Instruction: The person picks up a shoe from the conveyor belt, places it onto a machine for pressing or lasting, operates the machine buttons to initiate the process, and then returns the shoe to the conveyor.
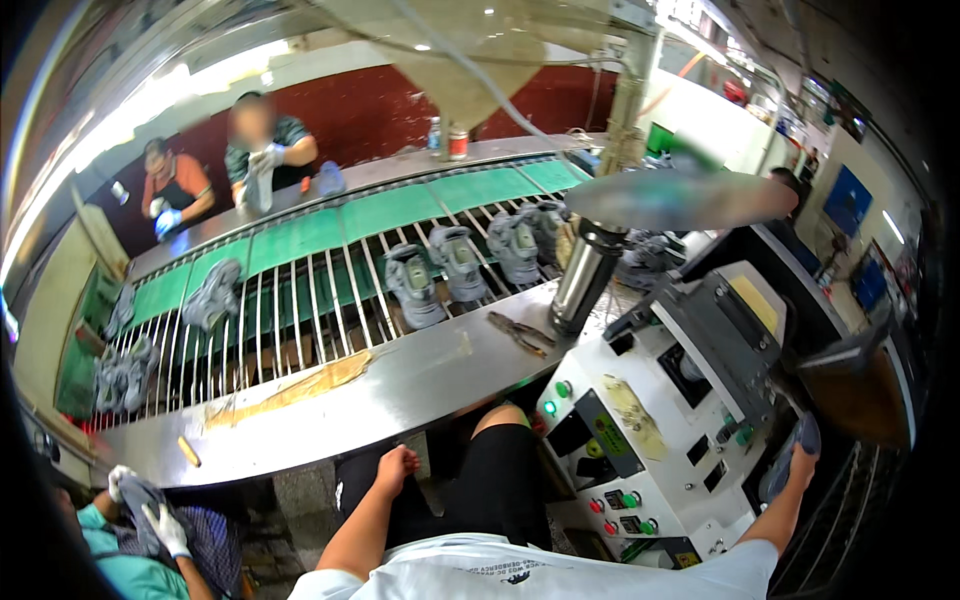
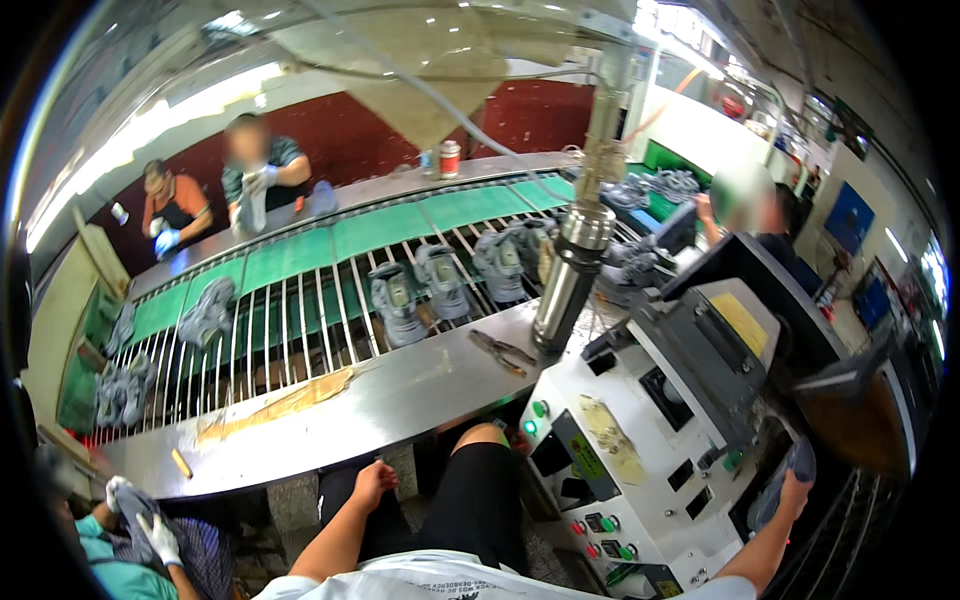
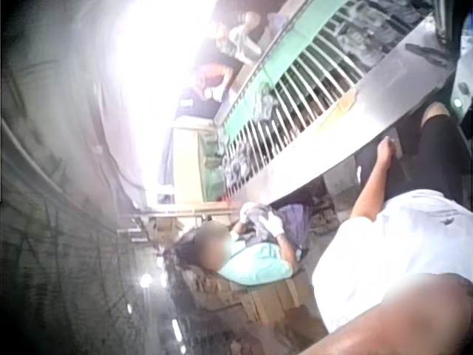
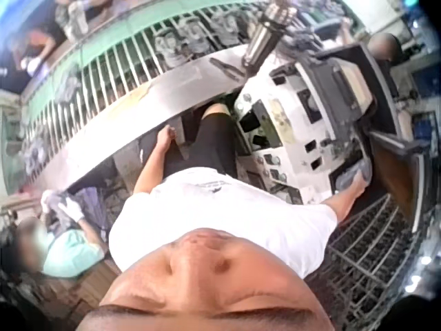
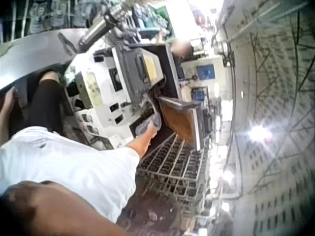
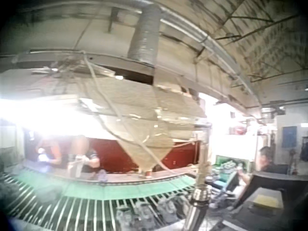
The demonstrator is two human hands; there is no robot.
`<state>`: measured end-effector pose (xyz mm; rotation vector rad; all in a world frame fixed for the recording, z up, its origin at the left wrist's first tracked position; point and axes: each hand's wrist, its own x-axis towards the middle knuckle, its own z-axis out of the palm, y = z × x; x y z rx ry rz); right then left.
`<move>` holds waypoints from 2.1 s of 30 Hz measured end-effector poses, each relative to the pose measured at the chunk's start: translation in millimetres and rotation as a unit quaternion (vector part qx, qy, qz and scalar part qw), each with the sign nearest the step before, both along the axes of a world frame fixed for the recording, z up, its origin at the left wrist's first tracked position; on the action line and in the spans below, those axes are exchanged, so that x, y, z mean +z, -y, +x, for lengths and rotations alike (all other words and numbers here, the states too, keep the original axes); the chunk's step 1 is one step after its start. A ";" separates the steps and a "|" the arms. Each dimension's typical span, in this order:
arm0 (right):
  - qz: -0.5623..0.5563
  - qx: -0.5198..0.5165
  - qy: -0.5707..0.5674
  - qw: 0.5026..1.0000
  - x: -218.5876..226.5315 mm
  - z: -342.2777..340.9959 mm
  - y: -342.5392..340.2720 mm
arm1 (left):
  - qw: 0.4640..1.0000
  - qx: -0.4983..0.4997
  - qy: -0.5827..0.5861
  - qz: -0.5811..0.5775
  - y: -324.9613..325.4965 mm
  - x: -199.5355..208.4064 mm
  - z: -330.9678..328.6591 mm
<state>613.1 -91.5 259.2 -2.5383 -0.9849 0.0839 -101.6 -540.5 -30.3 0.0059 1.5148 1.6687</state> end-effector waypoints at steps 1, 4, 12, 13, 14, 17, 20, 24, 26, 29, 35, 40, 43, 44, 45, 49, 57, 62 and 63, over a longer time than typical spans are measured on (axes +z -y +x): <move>0.026 -0.014 0.017 0.999 2.0 -5.4 8.1 | 0.998 -0.047 -0.038 -0.035 -5.8 -0.8 2.5; 0.114 -0.053 0.078 0.989 -5.6 7.5 27.7 | 0.975 -0.150 -0.142 -0.087 -16.9 -13.7 8.0; 0.528 -0.032 0.099 0.843 -89.6 88.8 132.3 | 0.902 -0.287 -0.278 -0.165 -31.2 10.4 27.5; 0.550 0.006 -0.064 0.833 -98.8 76.1 126.4 | 0.910 -0.281 -0.275 -0.133 -30.6 8.8 29.2; 0.563 0.037 -0.215 0.797 -102.0 70.5 135.2 | 0.918 -0.304 -0.236 -0.099 -39.5 21.7 38.3; 0.509 0.166 -0.536 0.653 -110.4 1.9 179.8 | 0.914 -0.345 -0.204 0.059 -53.8 71.0 71.7; 0.438 0.077 -0.700 0.558 -33.6 -229.3 243.9 | 0.845 -0.478 -0.162 0.178 -60.1 135.1 95.9; 0.222 0.363 -0.702 0.572 -52.5 -356.6 244.0 | 0.843 -0.367 -0.193 0.341 -64.8 228.6 89.2; 0.051 0.388 -0.714 0.581 -48.9 -456.7 271.2 | 0.896 -0.229 -0.170 0.340 -52.9 238.1 62.3; -0.180 0.535 -0.668 0.485 -64.3 -567.2 294.5 | 0.950 -0.048 0.009 0.309 1.1 214.8 -16.2; -0.367 0.707 -0.556 0.237 -71.3 -668.8 364.9 | 0.947 0.228 -0.218 0.059 113.4 153.0 -112.8; -0.411 0.711 -0.483 0.302 -133.5 -662.0 364.9 | 0.876 0.220 -0.428 -0.026 113.4 126.7 -150.2; -0.379 0.713 -0.421 0.414 -164.8 -638.1 335.6 | 0.805 0.178 -0.548 -0.142 87.0 104.8 -172.6; -0.360 0.712 -0.395 0.455 -174.5 -627.9 324.0 | 0.805 0.187 -0.548 -0.128 69.0 98.5 -178.6; -0.335 0.696 -0.398 0.495 -188.2 -619.2 314.6 | 0.804 0.195 -0.549 -0.117 53.7 94.4 -185.8; -0.275 0.644 -0.372 0.610 -213.6 -588.6 285.7 | 0.817 0.200 -0.514 -0.169 -21.2 97.1 -241.4; -0.188 0.704 -0.323 0.604 -197.0 -664.4 278.9 | 0.719 0.247 -0.618 -0.201 -118.2 56.6 -303.8; -0.139 0.807 -0.239 0.521 -209.7 -788.4 296.1 | 0.783 0.177 -0.564 -0.192 -99.3 62.3 -307.2; -0.130 0.824 -0.224 0.504 -209.5 -818.5 302.7 | 0.781 0.143 -0.581 -0.181 -88.4 64.6 -310.8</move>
